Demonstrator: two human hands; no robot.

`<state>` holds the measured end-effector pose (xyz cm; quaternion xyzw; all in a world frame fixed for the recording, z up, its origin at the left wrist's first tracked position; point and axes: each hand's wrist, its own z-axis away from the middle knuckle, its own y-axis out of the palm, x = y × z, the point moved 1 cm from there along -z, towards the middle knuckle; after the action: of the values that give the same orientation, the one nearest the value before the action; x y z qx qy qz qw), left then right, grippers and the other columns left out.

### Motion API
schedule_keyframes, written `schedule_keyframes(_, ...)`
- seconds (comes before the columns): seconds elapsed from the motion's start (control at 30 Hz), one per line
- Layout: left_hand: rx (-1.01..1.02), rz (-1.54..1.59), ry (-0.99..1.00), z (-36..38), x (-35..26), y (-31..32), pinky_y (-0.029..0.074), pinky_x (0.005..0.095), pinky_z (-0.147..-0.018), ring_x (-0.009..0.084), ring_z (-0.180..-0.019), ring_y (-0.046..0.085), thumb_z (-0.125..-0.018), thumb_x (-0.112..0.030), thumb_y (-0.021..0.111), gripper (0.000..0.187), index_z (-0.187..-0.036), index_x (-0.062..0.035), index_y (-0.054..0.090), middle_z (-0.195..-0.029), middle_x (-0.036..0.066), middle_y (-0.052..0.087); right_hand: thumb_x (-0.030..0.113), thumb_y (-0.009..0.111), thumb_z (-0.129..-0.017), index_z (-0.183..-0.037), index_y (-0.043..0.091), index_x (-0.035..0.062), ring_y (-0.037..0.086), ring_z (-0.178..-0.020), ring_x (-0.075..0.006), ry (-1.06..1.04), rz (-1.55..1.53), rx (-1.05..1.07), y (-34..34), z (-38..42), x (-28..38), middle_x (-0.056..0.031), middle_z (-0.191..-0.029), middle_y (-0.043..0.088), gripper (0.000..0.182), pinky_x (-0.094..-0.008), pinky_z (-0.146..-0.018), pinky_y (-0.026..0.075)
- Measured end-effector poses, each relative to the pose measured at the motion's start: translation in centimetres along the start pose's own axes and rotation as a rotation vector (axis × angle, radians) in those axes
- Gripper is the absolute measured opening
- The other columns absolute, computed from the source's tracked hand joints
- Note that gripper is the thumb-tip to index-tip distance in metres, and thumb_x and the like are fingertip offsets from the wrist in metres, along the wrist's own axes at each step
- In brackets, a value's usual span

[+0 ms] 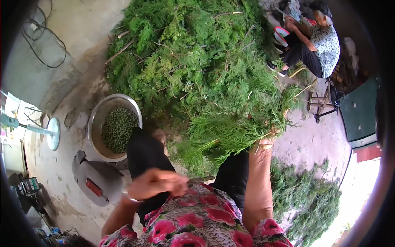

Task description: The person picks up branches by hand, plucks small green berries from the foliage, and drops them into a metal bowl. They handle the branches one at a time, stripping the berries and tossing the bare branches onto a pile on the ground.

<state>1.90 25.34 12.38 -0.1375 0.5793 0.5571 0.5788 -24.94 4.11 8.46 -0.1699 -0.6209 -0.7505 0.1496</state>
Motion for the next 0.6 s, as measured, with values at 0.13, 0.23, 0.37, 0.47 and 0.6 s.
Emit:
schedule_keyframes(0.13, -0.284, 0.663, 0.322, -5.5, 9.8, -1.2, 0.049, 0.0364, -0.087, 0.0264, -0.098, 0.060, -0.092, -0.026, 0.053, 0.043, -0.122, 0.0033, 0.044, -0.113, 0.017, 0.057, 0.058, 0.053, -0.082, -0.109, 0.056, 0.0091, 0.056, -0.082, -0.0280, 0.102, 0.052, -0.127, 1.7, 4.0, 0.2, -0.0090, -0.093, 0.060, 0.056, -0.0418, -0.073, 0.048)
schedule_keyframes(0.23, -0.377, 0.749, 0.341, -6.8, 4.1, -1.0, 0.052, 0.0400, -0.085, 0.0284, -0.104, 0.058, -0.091, -0.022, 0.054, 0.042, -0.125, -0.0013, 0.042, -0.115, 0.015, 0.056, 0.055, 0.056, -0.081, -0.108, 0.055, 0.0063, 0.058, -0.076, -0.0292, 0.217, -0.016, 0.293, 2.3, 7.3, 0.4, -0.0100, -0.082, 0.058, 0.056, -0.0461, -0.065, 0.049)
schedule_keyframes(0.37, -0.269, 0.732, 0.490, -7.7, 0.5, -0.3, 0.054, 0.0447, -0.082, 0.0256, -0.104, 0.058, -0.083, -0.010, 0.062, 0.041, -0.121, -0.0045, 0.048, -0.115, 0.012, 0.057, 0.041, 0.063, -0.080, -0.117, 0.053, 0.0032, 0.059, -0.086, -0.0290, 0.204, 0.262, 0.265, -0.3, 8.9, 1.7, -0.0104, -0.094, 0.060, 0.054, -0.0460, -0.079, 0.049)
schedule_keyframes(0.47, -0.385, 0.543, 0.468, -7.7, -0.2, 0.8, 0.050, 0.0383, -0.087, 0.0214, -0.105, 0.056, -0.082, -0.007, 0.063, 0.038, -0.118, -0.0038, 0.052, -0.116, 0.010, 0.057, 0.033, 0.062, -0.082, -0.116, 0.052, 0.0011, 0.058, -0.090, -0.0282, 0.234, 0.219, 0.147, -1.2, 9.3, 1.5, -0.0109, -0.100, 0.060, 0.048, -0.0426, -0.086, 0.047)
schedule_keyframes(0.6, -0.470, 0.022, 0.599, -7.8, -1.0, 3.8, 0.037, 0.0326, -0.097, 0.0178, -0.113, 0.049, -0.083, -0.011, 0.063, 0.050, -0.128, -0.0004, 0.044, -0.123, 0.009, 0.054, 0.028, 0.064, -0.084, -0.114, 0.053, 0.0037, 0.056, -0.093, -0.0217, 0.213, 0.363, 0.041, 1.2, 10.4, 0.7, -0.0074, -0.101, 0.060, 0.041, -0.0368, -0.087, 0.044)
